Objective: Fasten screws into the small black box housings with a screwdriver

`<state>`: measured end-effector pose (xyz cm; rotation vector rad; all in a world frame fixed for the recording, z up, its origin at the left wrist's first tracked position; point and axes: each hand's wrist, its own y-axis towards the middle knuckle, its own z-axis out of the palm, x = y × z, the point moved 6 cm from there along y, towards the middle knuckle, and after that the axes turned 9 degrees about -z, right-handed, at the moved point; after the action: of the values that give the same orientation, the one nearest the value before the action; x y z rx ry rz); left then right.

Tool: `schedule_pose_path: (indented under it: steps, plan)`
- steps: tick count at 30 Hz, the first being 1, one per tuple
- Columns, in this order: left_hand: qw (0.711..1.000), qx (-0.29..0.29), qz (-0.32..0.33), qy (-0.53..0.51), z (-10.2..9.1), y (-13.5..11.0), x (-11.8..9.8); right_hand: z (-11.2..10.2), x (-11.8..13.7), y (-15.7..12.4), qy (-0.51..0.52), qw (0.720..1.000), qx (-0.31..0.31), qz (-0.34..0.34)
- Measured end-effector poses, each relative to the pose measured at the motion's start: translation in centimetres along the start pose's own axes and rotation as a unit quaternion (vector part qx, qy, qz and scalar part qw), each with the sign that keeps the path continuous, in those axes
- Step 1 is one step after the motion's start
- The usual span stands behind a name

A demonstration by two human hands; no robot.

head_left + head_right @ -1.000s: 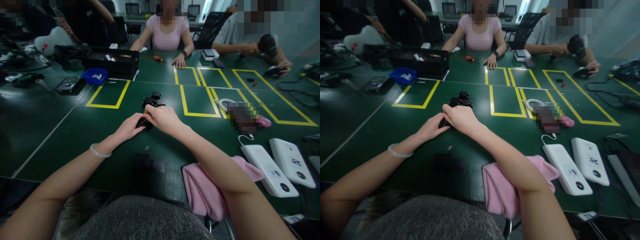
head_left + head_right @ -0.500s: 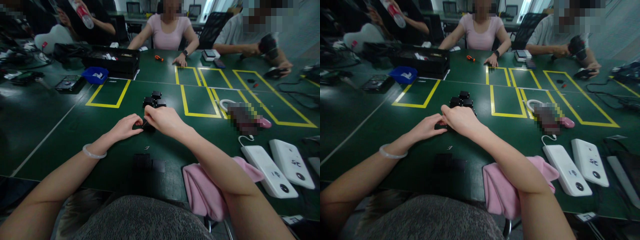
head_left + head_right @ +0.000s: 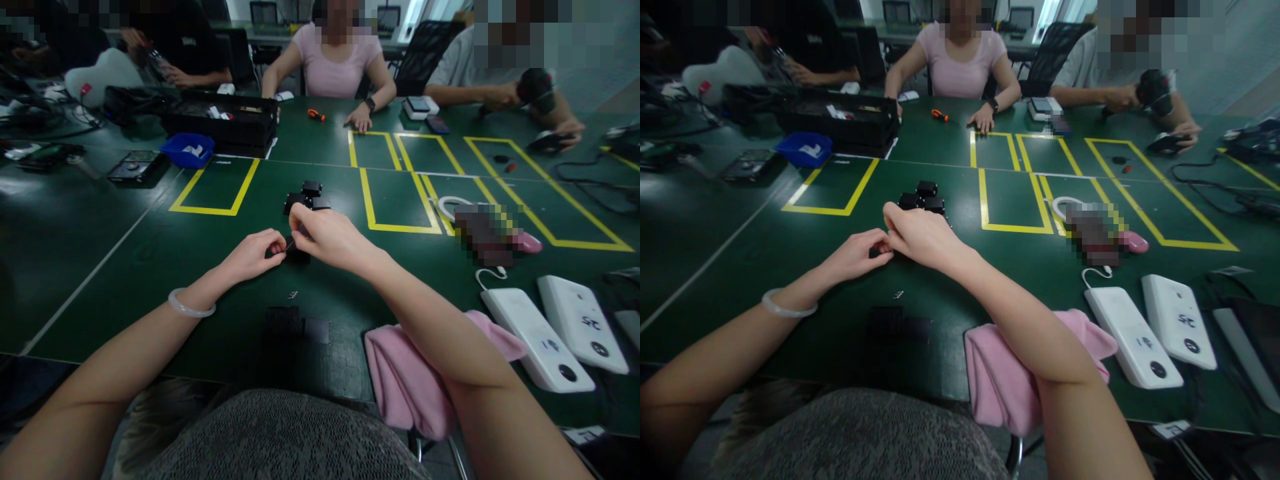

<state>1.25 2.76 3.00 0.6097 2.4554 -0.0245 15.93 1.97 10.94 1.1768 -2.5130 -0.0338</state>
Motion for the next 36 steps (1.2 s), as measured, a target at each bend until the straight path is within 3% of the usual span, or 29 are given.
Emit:
schedule_pose_path:
  steps: [6,15,17,21,24,30,36]
  plan:
    - [1.0,-0.005,-0.007,-0.019,-0.2,-0.1,-0.1,0.3,-1.1,0.3,0.058,0.996,-0.063,-0.016]
    - [1.0,-0.007,-0.014,-0.019,-0.9,0.0,0.0,0.0,-1.4,0.3,0.097,0.989,-0.102,-0.038]
    - [1.0,0.014,-0.016,-0.01,-1.0,-0.1,0.1,-0.5,-1.7,0.2,0.115,0.985,-0.124,-0.045]
    - [0.988,0.155,0.008,-0.004,0.5,-0.8,-0.5,-1.7,-2.3,-0.2,0.148,0.97,-0.183,-0.067]
    - [0.978,0.207,0.024,0.005,1.4,-1.4,-1.3,-2.2,-2.6,-0.3,0.163,0.96,-0.211,-0.081]
    - [0.97,0.229,0.058,0.066,2.1,-2.1,-2.9,-2.2,-2.5,-0.3,0.17,0.958,-0.213,-0.094]
    - [0.97,0.218,0.069,0.086,2.2,-2.6,-3.1,-2.4,-2.2,-0.5,0.148,0.971,-0.18,-0.052]
